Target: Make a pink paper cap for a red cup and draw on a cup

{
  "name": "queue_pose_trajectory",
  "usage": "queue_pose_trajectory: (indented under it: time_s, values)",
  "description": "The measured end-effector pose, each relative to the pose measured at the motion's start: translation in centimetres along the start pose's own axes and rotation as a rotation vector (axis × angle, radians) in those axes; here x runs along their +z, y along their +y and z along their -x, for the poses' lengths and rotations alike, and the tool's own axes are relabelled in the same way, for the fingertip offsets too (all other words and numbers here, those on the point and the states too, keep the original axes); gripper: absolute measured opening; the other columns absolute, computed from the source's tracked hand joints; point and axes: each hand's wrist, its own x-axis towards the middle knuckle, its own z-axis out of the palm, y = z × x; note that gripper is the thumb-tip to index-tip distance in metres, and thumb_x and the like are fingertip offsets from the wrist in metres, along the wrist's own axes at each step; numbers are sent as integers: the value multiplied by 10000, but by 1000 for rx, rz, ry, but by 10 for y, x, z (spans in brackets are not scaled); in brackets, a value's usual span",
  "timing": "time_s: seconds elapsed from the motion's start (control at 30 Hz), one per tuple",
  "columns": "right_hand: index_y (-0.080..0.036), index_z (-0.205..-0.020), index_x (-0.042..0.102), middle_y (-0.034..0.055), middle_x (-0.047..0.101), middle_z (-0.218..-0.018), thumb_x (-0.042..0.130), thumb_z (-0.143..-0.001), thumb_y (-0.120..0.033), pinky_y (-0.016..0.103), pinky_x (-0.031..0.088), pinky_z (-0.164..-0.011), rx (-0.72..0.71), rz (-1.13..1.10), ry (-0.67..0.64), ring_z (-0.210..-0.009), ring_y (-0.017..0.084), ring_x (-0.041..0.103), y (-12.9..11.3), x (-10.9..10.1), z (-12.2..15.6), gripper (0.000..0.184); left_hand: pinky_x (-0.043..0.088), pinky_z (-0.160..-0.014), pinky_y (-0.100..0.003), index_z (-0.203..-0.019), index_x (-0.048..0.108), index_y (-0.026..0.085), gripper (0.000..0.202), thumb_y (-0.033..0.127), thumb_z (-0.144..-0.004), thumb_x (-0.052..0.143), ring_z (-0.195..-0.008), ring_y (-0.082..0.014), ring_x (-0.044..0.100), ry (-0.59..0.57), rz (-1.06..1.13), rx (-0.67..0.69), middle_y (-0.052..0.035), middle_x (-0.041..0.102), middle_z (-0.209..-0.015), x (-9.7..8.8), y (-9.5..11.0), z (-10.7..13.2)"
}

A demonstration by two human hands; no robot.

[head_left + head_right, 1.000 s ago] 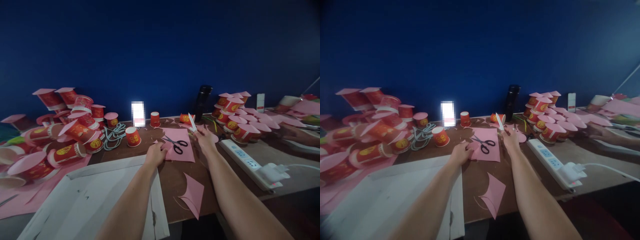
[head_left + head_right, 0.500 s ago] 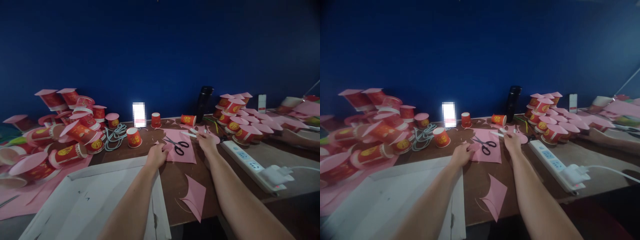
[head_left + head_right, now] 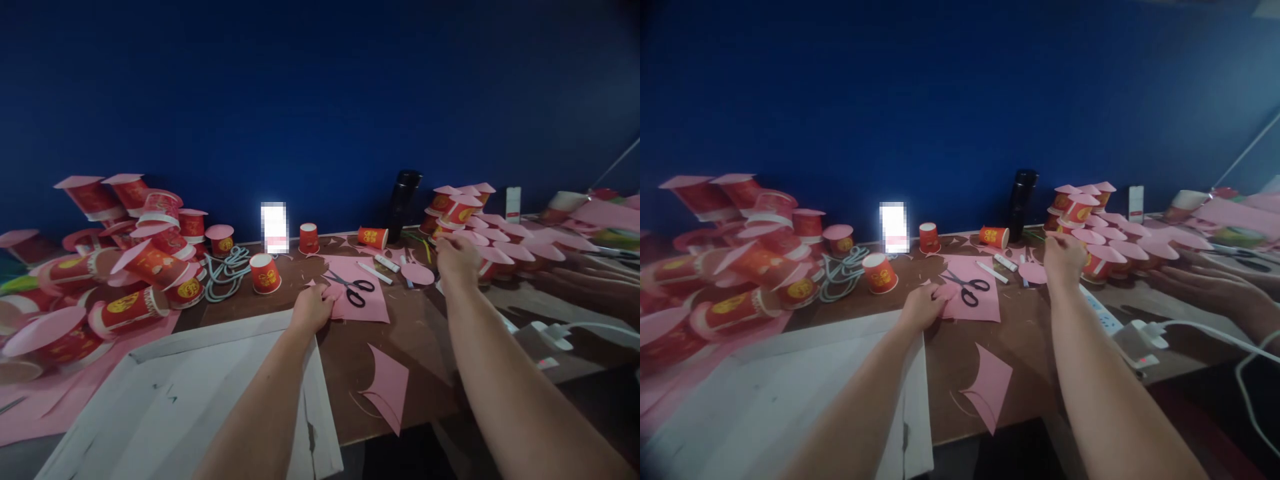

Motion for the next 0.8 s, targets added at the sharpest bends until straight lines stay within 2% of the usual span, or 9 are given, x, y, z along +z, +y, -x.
queue_pose_trajectory:
  time_s: [0.07,0.17,0.33,0.4,0.47,0.57,0.7,0.73,0.8]
  values:
    - [-199,-950,709,48,689,-827,535,-726,-315,342,480,-731,-9,82,-101,-755,206,619,-9,5,-1,306,336,-632,-252,-666,539,202,174,300,-800,486,-723,-168,567,-3,8,5,-39,644,-749,-1,0,1]
    - [-270,-935,724,55,699,-901,570,-728,-429,387,473,-726,-81,562,-474,-811,248,630,-23,16,6,304,344,-640,-253,-678,547,200,164,287,-802,484,-748,-174,575,-14,10,22,-41,654,-775,-1,0,2]
    - [-249,-949,735,138,665,-1043,665,-635,-548,488,444,-803,-118,683,-558,-1021,364,568,-27,38,13,438,370,-672,-264,-689,561,197,140,266,-794,497,-781,-189,592,-8,-16,43,-49,663,-791,0,-1,1]
    - [-226,-956,732,160,652,-1062,688,-631,-524,495,440,-816,-146,744,-593,-1052,372,551,-23,46,13,442,378,-686,-269,-700,569,197,139,273,-794,502,-796,-194,597,-9,-24,43,-54,665,-802,1,-1,0]
    - [-197,-916,733,166,657,-1030,718,-631,-427,487,445,-816,-163,777,-626,-1041,360,560,-19,52,12,366,380,-695,-270,-708,574,196,133,271,-793,503,-803,-194,598,-16,-32,42,-55,664,-806,1,-1,0]
    - [-170,-878,724,168,660,-1003,717,-643,-305,473,443,-829,-183,762,-622,-1031,340,565,-20,54,13,272,381,-700,-269,-711,577,195,143,259,-802,488,-804,-190,598,-33,-37,47,-56,662,-803,-1,-1,0]
    - [-165,-991,675,166,635,-1059,533,-808,-395,406,457,-805,-221,669,-537,-981,285,586,-37,46,26,326,384,-684,-268,-706,587,197,210,274,-835,441,-781,-186,600,-66,-29,53,-58,664,-787,-5,0,0]
    - [-159,-960,669,147,656,-987,504,-826,-413,368,469,-771,-209,509,-520,-918,258,607,-44,44,32,331,386,-682,-267,-715,595,197,216,279,-838,437,-782,-187,601,-64,-32,52,-60,666,-791,-5,0,0]
    - [-168,-920,642,97,677,-882,464,-848,-455,306,486,-695,-133,140,-574,-798,205,627,-58,39,50,345,393,-687,-270,-763,618,196,212,297,-835,446,-799,-195,606,-53,-57,43,-71,673,-821,-5,0,-1]
